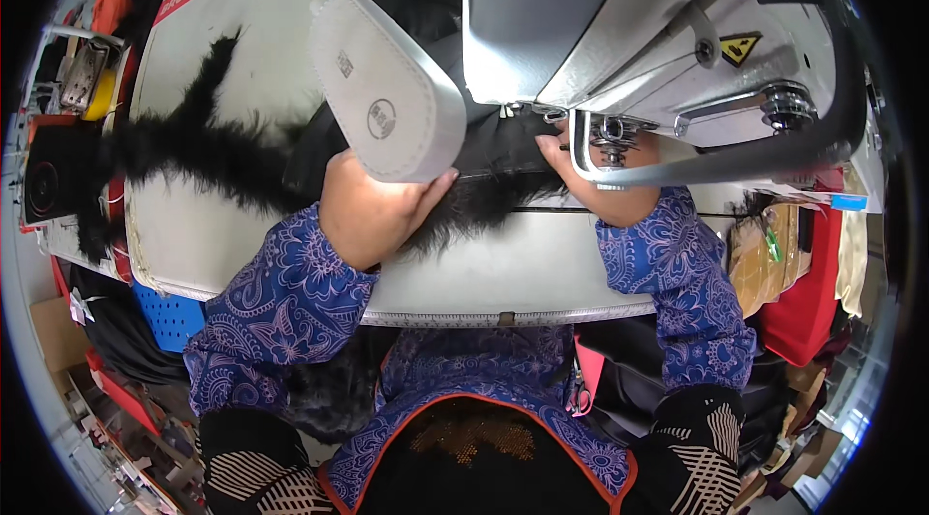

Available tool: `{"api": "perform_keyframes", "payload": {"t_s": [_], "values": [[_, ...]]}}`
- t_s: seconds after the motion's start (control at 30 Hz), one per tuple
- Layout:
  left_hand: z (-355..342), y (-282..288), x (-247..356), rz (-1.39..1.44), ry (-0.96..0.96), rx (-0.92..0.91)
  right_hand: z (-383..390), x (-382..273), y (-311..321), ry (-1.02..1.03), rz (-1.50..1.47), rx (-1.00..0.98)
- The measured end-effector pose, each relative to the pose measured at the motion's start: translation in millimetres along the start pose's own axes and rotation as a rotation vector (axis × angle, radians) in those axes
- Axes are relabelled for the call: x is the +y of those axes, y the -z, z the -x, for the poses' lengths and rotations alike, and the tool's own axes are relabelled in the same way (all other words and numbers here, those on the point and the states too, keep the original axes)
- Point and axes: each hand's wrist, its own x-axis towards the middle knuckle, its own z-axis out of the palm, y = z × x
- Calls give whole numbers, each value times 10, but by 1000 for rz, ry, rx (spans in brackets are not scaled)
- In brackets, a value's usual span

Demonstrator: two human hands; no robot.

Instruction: Sewing black fur trim onto fabric pieces using an industrial sewing machine.

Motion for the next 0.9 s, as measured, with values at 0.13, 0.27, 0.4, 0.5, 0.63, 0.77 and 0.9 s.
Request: {"api": "perform_keyframes", "payload": {"t_s": [0.13,0.27,0.4,0.5,0.63,0.77,0.9], "values": [[-160,-21,-144,52,-186,32,-80,-28,-34,138,-244,113],[-253,-36,-448,95,121,-80,-28,-28,15,44,-109,18],[-91,19,-413,48,169,-78,-22,-70,19,8,-69,63],[-4,46,-302,69,186,-98,-37,-104,28,46,-24,83],[-70,9,-309,54,-157,14,-82,-118,18,290,-3,128],[-181,-85,-332,191,-204,-51,-84,-121,7,275,-65,80],[-180,-76,-279,292,-269,-22,-73,-125,-1,263,-61,69]]}}
